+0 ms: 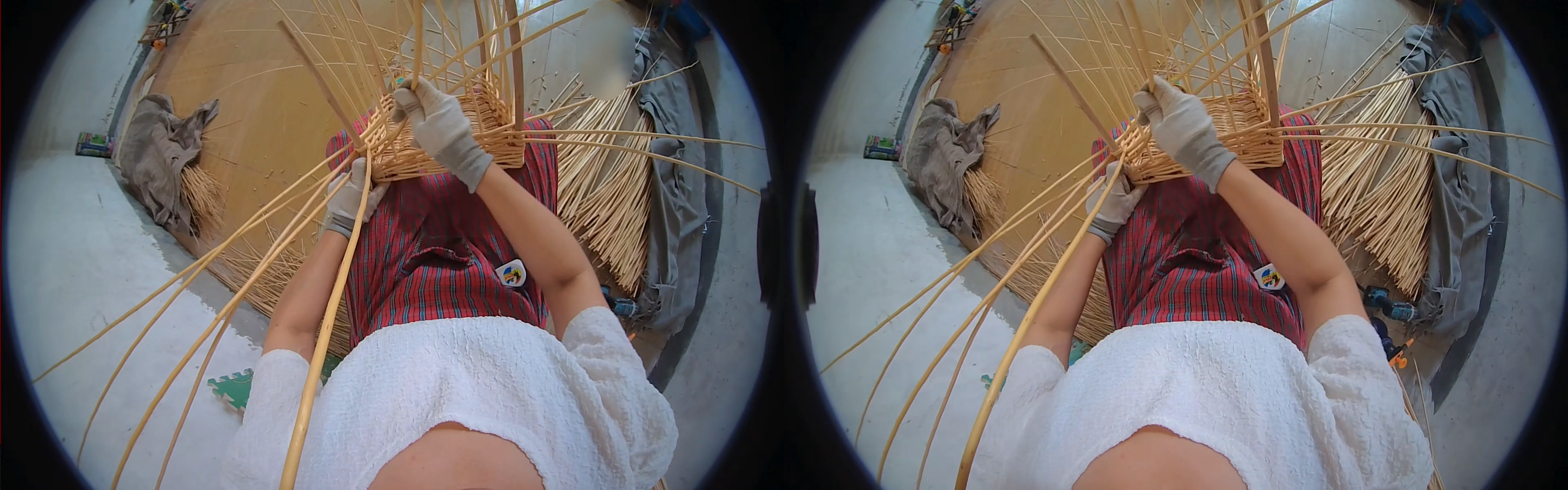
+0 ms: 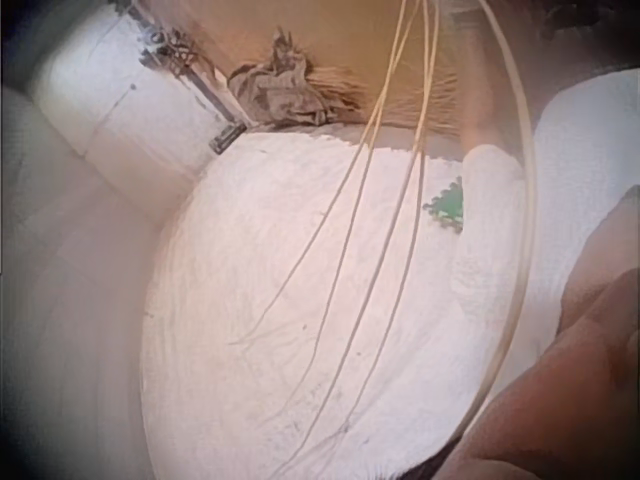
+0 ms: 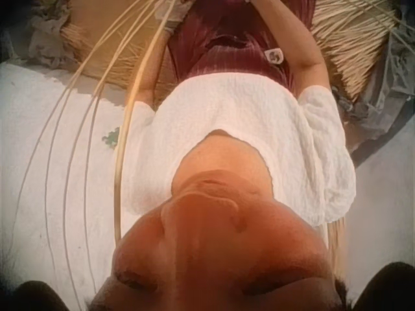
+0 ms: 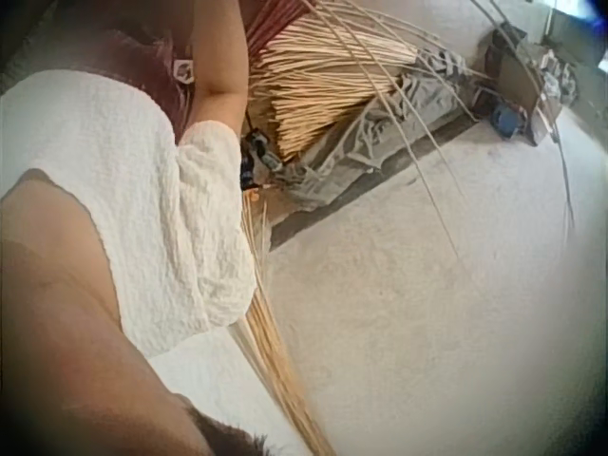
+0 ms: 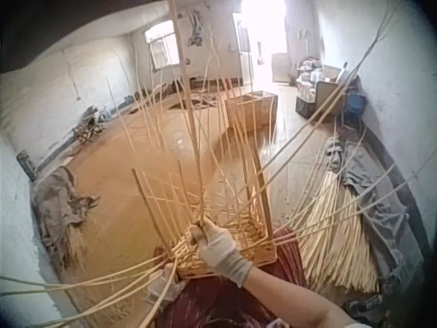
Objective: Weaving a rectangular wicker basket from reeds.
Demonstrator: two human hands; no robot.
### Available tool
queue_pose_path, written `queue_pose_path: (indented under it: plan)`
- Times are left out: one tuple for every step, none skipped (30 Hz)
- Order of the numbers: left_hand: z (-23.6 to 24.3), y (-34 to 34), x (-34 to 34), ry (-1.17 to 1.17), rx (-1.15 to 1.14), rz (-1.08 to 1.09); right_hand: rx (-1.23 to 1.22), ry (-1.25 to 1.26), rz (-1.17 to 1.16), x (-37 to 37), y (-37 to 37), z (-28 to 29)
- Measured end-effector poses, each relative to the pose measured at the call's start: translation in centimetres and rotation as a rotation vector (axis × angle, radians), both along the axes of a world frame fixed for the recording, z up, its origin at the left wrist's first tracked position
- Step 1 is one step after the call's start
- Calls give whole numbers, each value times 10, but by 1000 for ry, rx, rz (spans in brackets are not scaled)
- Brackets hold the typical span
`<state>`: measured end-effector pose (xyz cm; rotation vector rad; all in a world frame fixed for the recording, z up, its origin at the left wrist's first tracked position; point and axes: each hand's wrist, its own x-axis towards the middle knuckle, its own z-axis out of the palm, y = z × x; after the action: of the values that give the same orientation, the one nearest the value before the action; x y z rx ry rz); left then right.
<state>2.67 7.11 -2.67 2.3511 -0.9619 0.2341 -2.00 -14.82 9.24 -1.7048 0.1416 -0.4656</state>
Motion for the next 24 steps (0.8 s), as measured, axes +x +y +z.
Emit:
queue_pose_path:
  plan:
    - [-1, 5, -4, 8, 3, 3, -94, 9, -46, -7, -2, -4]
    - [0, 16, -5, 11, 49, 29, -122, -66, -44, -22, 1, -13]
    - [3, 24, 0, 3, 86, 53, -158, -155, -44, -39, 4, -28]
    - [5, 20, 2, 2, 108, 60, 83, -242, -28, -58, 4, -60]
    - [11, 12, -5, -104, 148, 65, 324, -321, -5, -72, -1, -92]
    - [21, 8, -9, -111, 122, 72, 299, -327, 5, -76, -18, -99]
    - [31, 3, -13, -30, 121, 86, 643, -105, -17, -81, -39, -100]
    - [40, -3, -20, 55, 120, 94, 980, 130, -49, -85, -53, -102]
    - [58, -9, -30, 251, 74, 127, 947, 120, -61, -91, -58, -101]
    - [49, -14, -44, 248, 38, 108, 769, 207, -152, -99, -60, -101]
    - [41, -14, -53, 202, -15, 104, 595, 277, -231, -99, -59, -100]
    - [37, -21, -56, 158, -73, 97, 741, 249, -223, -102, -62, -106]
    - [40, -37, -60, 139, -203, 39, 779, 301, -242, -102, -63, -104]
    - [47, -56, -69, 128, -329, -22, 819, 362, -268, -104, -63, -101]
    - [60, -76, -62, -22, -331, -31, 968, 444, -179, -105, -62, -92]
    - [69, -90, -48, -20, -357, -33, 1117, 526, -87, -106, -61, -82]
    - [78, -101, -29, -151, -281, 117, 1135, 562, 8, -103, -56, -66]
    - [83, -113, -12, -276, -207, 257, 1112, 551, -7, -98, -56, -63]
    - [65, -112, 13, -335, -208, 351, 1252, 476, 134, -88, -48, -60]
    - [62, -119, 18, -337, -233, 338, 1388, 390, 260, -78, -48, -61]
    - [63, -123, 19, 15, -292, 340, 1370, 367, 257, -60, -49, -68]
    - [64, -129, 19, 367, -337, 320, 1001, 306, 187, -39, -55, -78]
    - [55, -127, 22, 104, -410, 269, 642, 248, 134, -18, -57, -80]
    - [54, -121, 23, 82, -414, 276, 639, 233, 152, 4, -57, -62]
